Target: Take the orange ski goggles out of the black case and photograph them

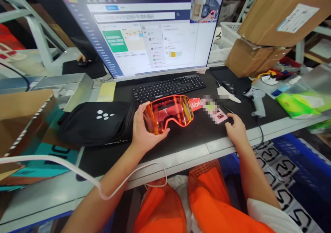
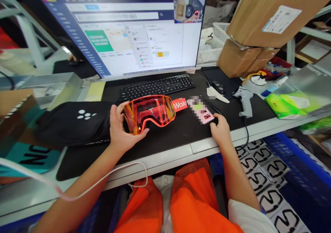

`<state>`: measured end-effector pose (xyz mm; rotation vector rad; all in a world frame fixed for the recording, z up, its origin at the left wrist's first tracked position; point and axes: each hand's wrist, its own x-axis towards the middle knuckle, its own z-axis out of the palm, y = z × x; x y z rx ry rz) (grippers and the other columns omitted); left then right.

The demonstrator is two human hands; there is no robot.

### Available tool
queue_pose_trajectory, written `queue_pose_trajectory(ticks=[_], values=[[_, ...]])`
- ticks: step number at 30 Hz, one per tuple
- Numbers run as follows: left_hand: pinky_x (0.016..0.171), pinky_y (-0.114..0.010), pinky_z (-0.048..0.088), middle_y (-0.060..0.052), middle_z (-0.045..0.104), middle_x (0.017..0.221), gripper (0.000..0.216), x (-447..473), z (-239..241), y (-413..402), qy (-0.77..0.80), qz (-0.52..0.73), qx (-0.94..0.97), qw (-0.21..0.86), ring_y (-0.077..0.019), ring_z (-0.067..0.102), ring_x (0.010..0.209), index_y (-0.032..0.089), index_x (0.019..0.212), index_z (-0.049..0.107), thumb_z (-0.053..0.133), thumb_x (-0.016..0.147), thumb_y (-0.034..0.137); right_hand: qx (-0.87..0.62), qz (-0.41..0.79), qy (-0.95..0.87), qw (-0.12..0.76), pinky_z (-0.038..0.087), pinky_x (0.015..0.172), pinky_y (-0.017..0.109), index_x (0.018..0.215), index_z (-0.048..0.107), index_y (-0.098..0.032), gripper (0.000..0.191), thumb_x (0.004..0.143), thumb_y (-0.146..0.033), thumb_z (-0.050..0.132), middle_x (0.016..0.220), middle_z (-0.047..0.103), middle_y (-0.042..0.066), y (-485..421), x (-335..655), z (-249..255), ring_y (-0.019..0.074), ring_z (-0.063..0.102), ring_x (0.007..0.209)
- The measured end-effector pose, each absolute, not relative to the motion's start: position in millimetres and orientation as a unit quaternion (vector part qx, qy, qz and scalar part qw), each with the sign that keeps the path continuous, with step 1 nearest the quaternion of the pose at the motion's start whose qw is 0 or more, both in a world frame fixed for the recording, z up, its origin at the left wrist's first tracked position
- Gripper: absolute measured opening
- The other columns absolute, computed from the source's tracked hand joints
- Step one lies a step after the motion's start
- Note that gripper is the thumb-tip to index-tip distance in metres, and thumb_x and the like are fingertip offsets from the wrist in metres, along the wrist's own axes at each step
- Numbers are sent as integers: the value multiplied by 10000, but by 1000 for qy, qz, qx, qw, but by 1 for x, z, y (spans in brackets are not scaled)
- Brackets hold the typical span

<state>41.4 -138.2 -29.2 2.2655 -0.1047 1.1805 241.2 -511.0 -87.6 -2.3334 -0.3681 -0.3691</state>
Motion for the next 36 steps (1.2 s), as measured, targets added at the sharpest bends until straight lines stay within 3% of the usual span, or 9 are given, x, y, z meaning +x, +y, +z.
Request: queue_pose_trajectory(ticks=[6,18,27,32,36], values=[[1197,-569,457,-172,434,1615,1406,44,-34,-133,-44,437,850,291,-349,484,1504,369,1719,25,990,700,452,-906,-158,-146,365,494,1145,557,1092,706,-193,389,753,-223,518,1263,747,167,-507,239,-85,324,674,1216],[1184,-582,471,-179,427,1620,1410,43,-34,-132,-44,433,856,278,-362,478,1509,370,1716,10,988,703,440,-914,-176,-163,327,485,1159,561,1110,709,-194,376,782,-211,527,1271,736,183,-505,238,-87,332,656,1241],[1180,-597,473,-180,433,1620,1386,43,-34,-133,-56,443,850,280,-364,483,1506,372,1721,28,983,717,413,-917,-139,-165,337,479,1150,575,1307,637,-140,504,826,-245,530,1323,702,213,-503,233,-83,351,648,1260],[1164,-593,492,-180,439,1618,1422,43,-33,-131,-57,441,852,275,-364,498,1495,382,1721,23,1000,690,401,-915,-131,-235,300,453,1168,624,1315,652,-180,455,898,-340,563,1470,620,225,-497,234,-83,376,570,1398],[1180,-625,472,-178,447,1614,1399,43,-32,-131,-68,449,848,273,-375,495,1497,384,1724,37,991,700,385,-936,-83,-243,241,354,1171,774,1416,626,-215,550,944,-495,598,1635,469,236,-491,233,-79,447,462,1499]])
